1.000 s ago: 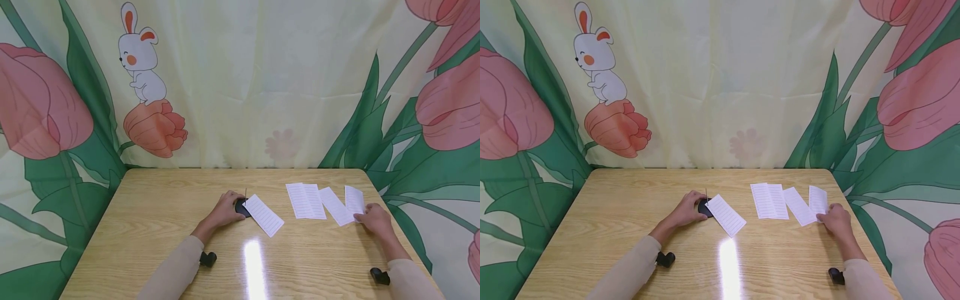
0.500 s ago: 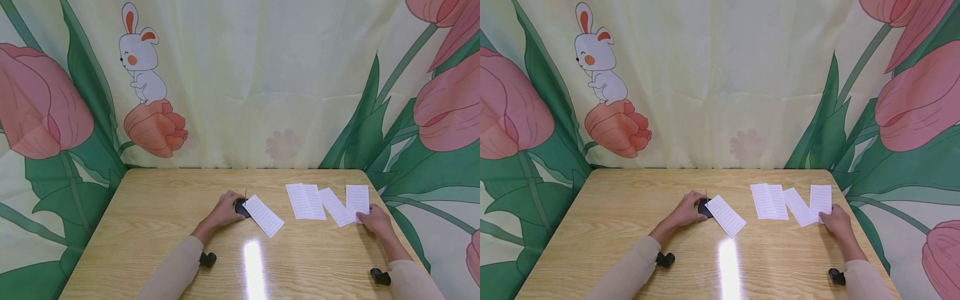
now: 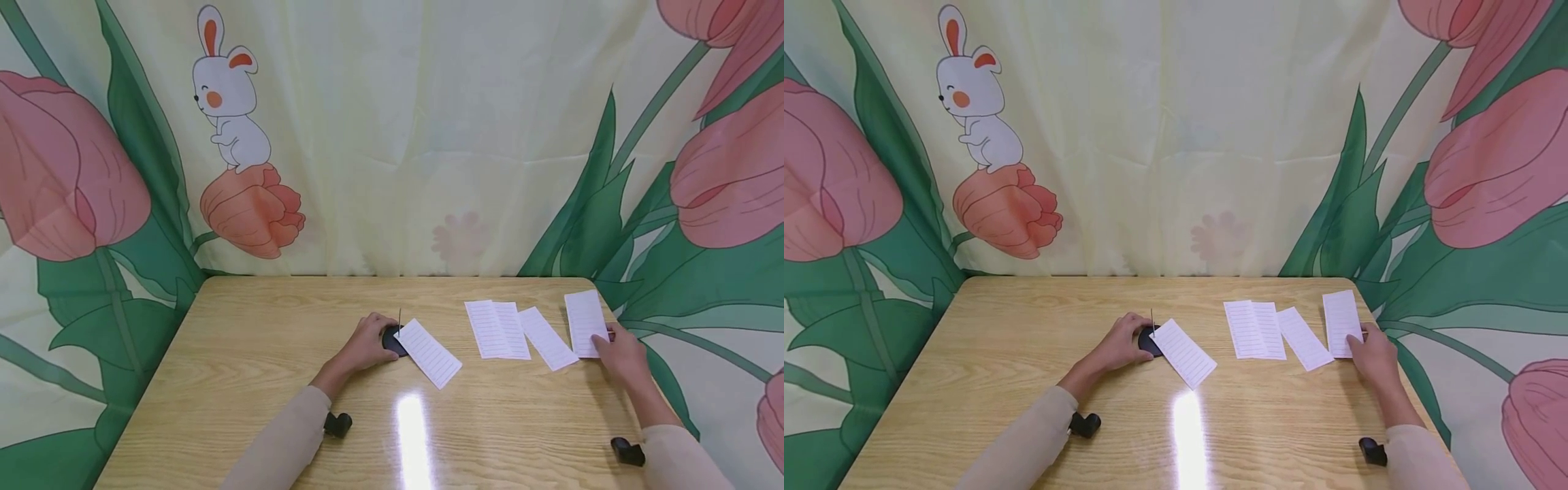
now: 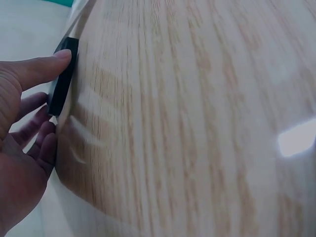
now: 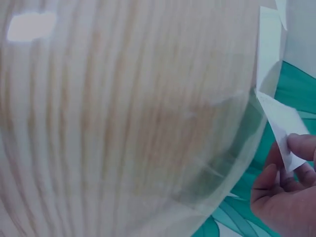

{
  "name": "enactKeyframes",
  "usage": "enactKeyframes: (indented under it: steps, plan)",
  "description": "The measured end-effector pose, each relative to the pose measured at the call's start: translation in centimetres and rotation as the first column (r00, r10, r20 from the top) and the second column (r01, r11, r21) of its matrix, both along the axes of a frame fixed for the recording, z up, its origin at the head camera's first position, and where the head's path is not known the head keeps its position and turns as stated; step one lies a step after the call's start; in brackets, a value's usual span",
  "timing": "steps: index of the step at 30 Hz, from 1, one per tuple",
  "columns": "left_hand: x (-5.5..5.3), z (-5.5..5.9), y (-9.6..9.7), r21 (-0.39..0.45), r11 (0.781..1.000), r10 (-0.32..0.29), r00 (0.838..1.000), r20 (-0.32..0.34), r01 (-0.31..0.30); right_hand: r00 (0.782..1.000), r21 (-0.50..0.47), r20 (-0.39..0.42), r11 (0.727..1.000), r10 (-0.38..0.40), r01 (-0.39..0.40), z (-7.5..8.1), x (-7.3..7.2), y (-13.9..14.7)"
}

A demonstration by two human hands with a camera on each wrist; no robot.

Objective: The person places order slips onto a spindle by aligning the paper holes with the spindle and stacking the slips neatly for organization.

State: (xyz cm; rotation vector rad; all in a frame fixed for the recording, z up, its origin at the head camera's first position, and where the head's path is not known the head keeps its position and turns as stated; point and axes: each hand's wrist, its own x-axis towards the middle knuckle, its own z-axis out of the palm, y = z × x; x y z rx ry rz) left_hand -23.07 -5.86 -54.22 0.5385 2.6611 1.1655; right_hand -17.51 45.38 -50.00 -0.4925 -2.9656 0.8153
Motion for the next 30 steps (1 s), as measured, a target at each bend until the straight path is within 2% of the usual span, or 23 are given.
enactKeyframes:
  steps: [4,10,14,22,30]
  plan:
    - [0.1,0.5,0.1,-0.008,1.000,0.007,1.000,0.011,-0.007,0.997,0.022,-0.074,1.000,0.007,-0.005,0.5,0.0,0.1]
    - [0.0,0.9,-0.1,0.009,1.000,0.017,0.999,0.045,-0.018,0.996,0.026,-0.091,1.000,0.020,-0.018,2.2,0.0,-0.4]
    - [-0.1,1.4,-0.3,0.042,0.999,0.019,0.998,0.056,-0.022,0.990,0.037,-0.130,0.998,0.056,-0.052,3.2,0.1,-0.9]
    - [-0.1,3.8,-0.7,0.107,0.994,0.020,0.999,0.040,-0.025,0.979,0.047,-0.165,0.992,0.124,-0.118,4.8,0.2,-2.9]
    - [0.0,6.1,-1.1,0.170,0.985,0.043,0.999,-0.027,-0.038,0.959,0.066,-0.212,0.982,0.188,-0.177,6.6,0.1,-5.3]
